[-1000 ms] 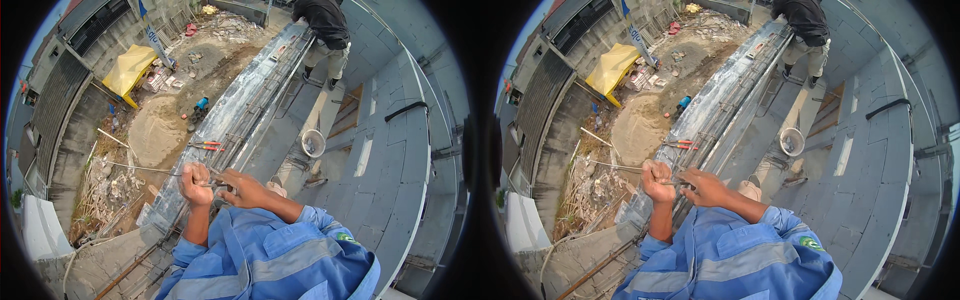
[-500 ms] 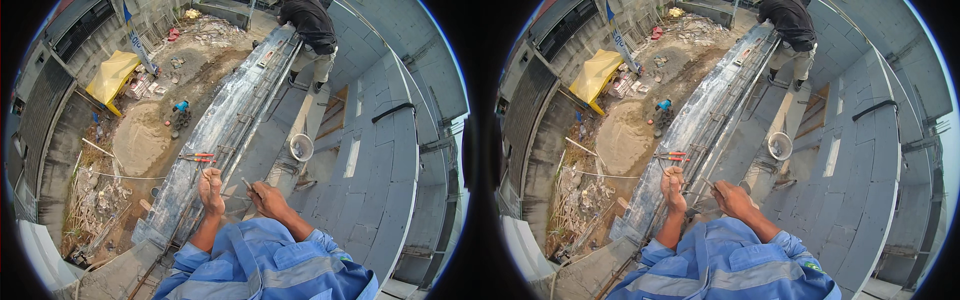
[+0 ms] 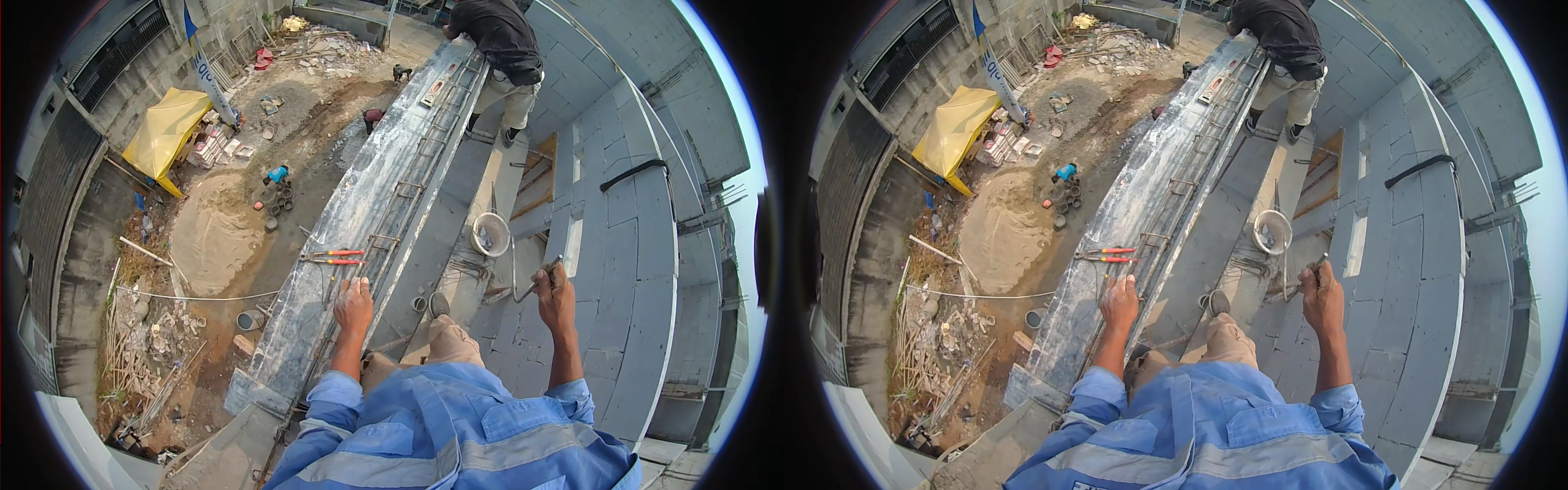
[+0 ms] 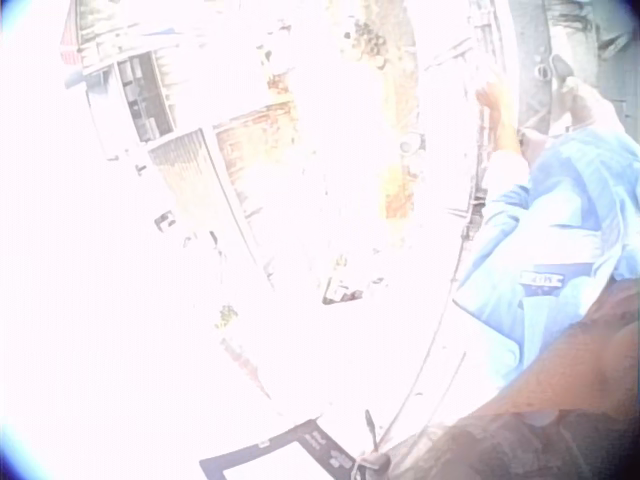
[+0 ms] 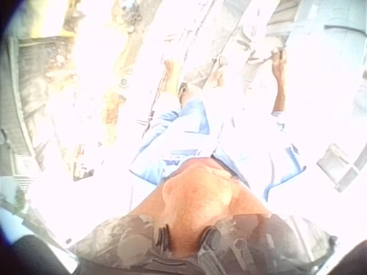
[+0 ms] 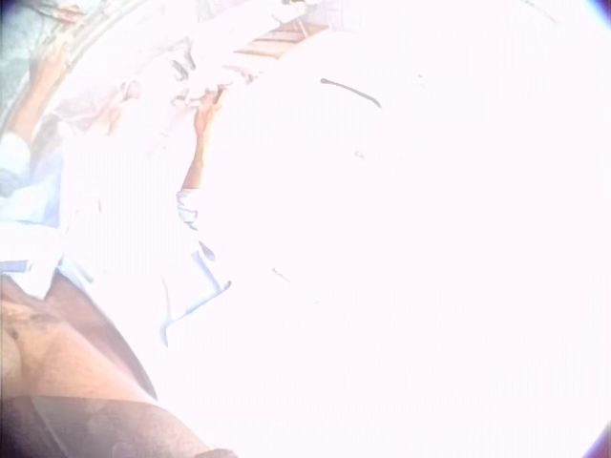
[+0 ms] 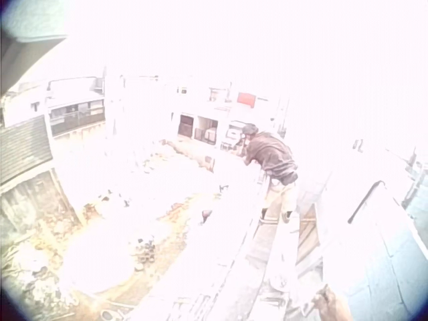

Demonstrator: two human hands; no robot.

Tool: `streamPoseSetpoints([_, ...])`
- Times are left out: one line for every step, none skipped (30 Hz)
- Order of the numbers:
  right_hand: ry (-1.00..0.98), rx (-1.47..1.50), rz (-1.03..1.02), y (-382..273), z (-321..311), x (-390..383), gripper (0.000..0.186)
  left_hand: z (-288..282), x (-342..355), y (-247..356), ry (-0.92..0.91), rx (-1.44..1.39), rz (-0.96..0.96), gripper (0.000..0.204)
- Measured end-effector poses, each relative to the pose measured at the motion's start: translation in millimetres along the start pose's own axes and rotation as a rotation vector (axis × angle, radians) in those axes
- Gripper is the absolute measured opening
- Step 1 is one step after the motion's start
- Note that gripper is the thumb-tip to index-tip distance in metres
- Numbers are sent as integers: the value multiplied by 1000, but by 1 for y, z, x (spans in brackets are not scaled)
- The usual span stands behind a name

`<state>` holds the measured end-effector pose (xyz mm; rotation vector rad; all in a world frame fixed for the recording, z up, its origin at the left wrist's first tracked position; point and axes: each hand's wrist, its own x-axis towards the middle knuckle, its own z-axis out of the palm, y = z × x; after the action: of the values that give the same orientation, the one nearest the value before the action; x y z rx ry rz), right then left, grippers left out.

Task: The person ties steel reinforcement bars together with tie wire using pliers.

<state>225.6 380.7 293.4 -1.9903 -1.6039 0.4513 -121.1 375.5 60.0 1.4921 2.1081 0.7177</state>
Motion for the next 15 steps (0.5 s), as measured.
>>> streamPoseSetpoints([29,24,22,0,-8,-2,19,6,-1,-6,83,39,69,38])
streamPoseSetpoints([50,26,40,-1,-17,-5,19,13,0,-7,163,72,152,37])
streamPoseSetpoints([70,10,83,-4,-27,-7,19,20,-2,-11,169,73,100,36])
streamPoseSetpoints([91,-4,127,-7,-35,-11,19,25,-2,-17,160,74,124,36])
streamPoseSetpoints([111,1,144,-9,-42,-15,19,34,-3,-26,174,38,91,36])
streamPoseSetpoints([122,-3,133,-9,-48,-18,20,38,-2,-27,186,0,60,36])
streamPoseSetpoints([133,-7,123,-8,-52,-20,20,43,-1,-28,203,12,39,35])
streamPoseSetpoints([158,-6,146,-8,-57,-22,20,47,3,-28,187,10,69,35])
streamPoseSetpoints([138,2,129,-10,-59,-23,20,47,7,-32,109,46,21,35])
streamPoseSetpoints([116,12,110,-11,-60,-23,20,47,11,-36,34,86,-28,34])
streamPoseSetpoints([134,15,130,-12,-59,-21,20,48,15,-40,106,57,58,36])
streamPoseSetpoints([97,16,105,-10,-55,-15,21,46,19,-42,98,62,78,36])
streamPoseSetpoints([55,19,76,-8,-50,-7,22,44,24,-44,89,14,9,38])
streamPoseSetpoints([62,24,85,-4,-46,2,22,41,27,-47,81,-35,-65,41])
streamPoseSetpoints([24,10,28,-1,-40,15,21,39,34,-51,167,-84,-106,47])
